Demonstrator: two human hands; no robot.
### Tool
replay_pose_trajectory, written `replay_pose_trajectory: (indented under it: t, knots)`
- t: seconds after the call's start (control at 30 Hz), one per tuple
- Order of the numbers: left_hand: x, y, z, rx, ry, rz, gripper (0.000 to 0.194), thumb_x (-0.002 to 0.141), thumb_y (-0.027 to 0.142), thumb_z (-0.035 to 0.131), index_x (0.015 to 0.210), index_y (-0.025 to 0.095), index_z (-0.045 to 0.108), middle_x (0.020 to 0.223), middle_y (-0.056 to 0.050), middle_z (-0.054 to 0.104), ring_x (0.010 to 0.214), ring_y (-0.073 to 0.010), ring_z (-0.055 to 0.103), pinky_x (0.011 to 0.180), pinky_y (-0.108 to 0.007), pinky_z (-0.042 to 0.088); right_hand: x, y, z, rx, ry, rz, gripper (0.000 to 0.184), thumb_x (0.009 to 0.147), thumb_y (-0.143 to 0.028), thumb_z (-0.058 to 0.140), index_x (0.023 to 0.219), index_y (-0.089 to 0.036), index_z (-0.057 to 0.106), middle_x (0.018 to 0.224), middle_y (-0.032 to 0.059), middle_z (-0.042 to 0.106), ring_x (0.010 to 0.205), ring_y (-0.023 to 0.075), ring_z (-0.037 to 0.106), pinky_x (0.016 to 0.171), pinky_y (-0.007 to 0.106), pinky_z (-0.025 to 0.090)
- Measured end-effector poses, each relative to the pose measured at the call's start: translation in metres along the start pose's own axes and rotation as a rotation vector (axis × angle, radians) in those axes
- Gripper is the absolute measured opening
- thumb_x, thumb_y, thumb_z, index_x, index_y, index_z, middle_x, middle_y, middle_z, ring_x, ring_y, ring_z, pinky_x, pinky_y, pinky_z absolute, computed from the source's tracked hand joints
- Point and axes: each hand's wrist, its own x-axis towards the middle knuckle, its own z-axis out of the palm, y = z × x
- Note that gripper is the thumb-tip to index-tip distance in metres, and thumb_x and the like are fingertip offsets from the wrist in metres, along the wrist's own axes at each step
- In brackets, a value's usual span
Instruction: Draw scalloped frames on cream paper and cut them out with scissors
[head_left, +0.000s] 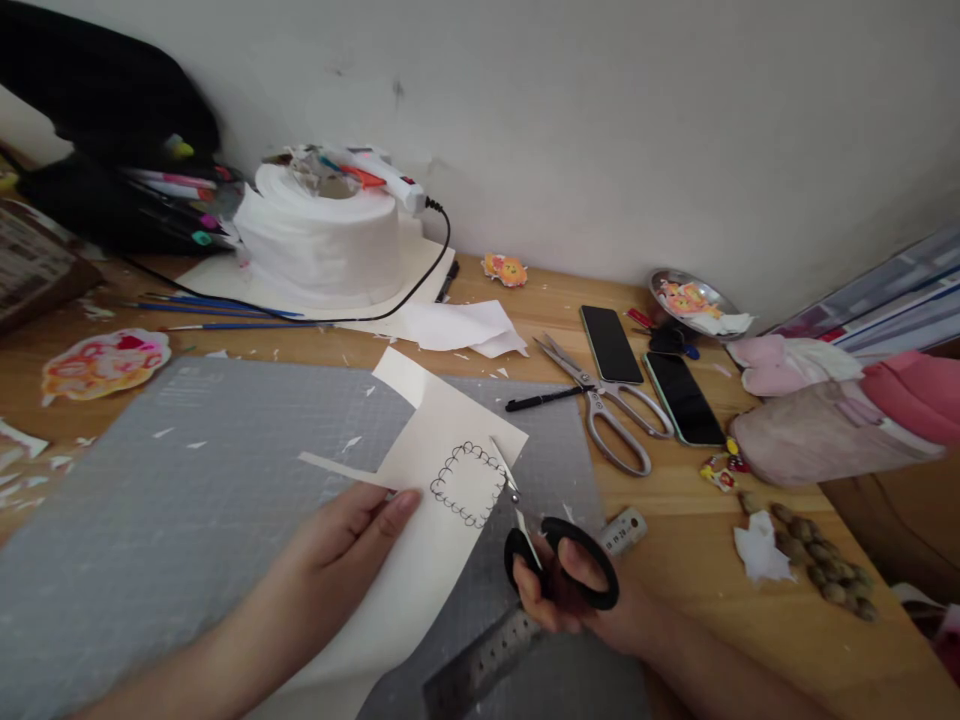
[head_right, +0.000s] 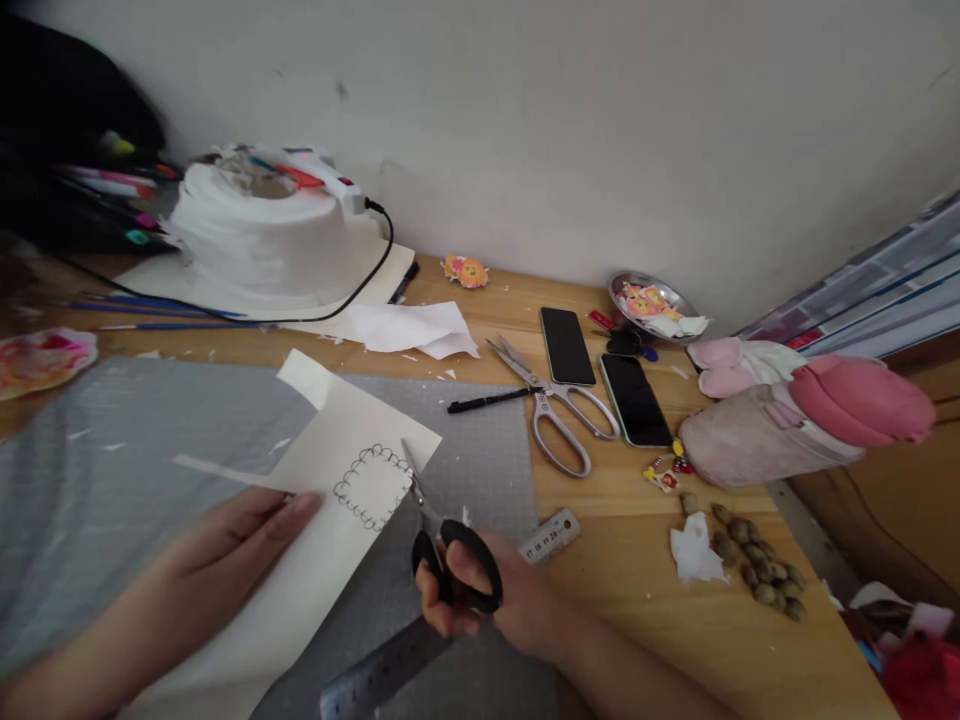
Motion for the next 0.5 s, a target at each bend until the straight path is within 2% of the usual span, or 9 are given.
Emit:
replay_pose_trajectory:
  t: [0.1, 0.27, 0.4, 0.5]
  knots:
    - [-0.001, -0.002, 0.002, -0.001, 0.025, 0.03, 0.044, 0.082, 0.057, 0.041, 0.064, 0.021, 0.059, 0.063, -0.001, 0.062, 0.061, -0.0184, 0.056, 0.054, -0.025, 0.046, 0.002, 0.001, 0.007, -0.032, -0.027, -0.027, 0.062, 0.083, -0.074, 0.04, 0.082, -0.013, 0.051, 0.061, -0.0016, 0.048, 0.043, 0.004, 0.033, 0.045, 0.019, 0.027]
    - [-0.003, -0.001, 0.005, -0.027, 0.025, -0.001, 0.046, 0.081, 0.058, 0.041, 0.065, 0.021, 0.061, 0.064, -0.003, 0.066, 0.062, -0.0207, 0.06, 0.056, -0.027, 0.048, 0.003, -0.005, 0.021, -0.079, -0.039, 0.03, 0.064, 0.079, -0.077, 0.04, 0.086, -0.014, 0.05, 0.07, 0.001, 0.05, 0.053, 0.0063, 0.04, 0.054, 0.022, 0.033]
    - [-0.003, 0.002, 0.006, -0.066, 0.004, -0.032, 0.049, 0.078, 0.064, 0.043, 0.063, 0.02, 0.06, 0.062, -0.003, 0.067, 0.06, -0.0213, 0.061, 0.054, -0.027, 0.049, 0.004, -0.003, 0.024, -0.054, -0.037, 0.057, 0.065, 0.076, -0.078, 0.044, 0.09, -0.015, 0.047, 0.074, 0.0018, 0.05, 0.055, 0.0072, 0.042, 0.057, 0.024, 0.034]
    - [-0.003, 0.006, 0.006, -0.15, -0.053, -0.04, 0.05, 0.077, 0.066, 0.042, 0.066, 0.021, 0.062, 0.065, -0.004, 0.07, 0.061, -0.0219, 0.063, 0.054, -0.027, 0.05, 0.004, 0.001, 0.024, -0.031, -0.036, 0.059, 0.064, 0.076, -0.078, 0.045, 0.091, -0.015, 0.047, 0.074, 0.0016, 0.05, 0.056, 0.0078, 0.043, 0.057, 0.024, 0.034]
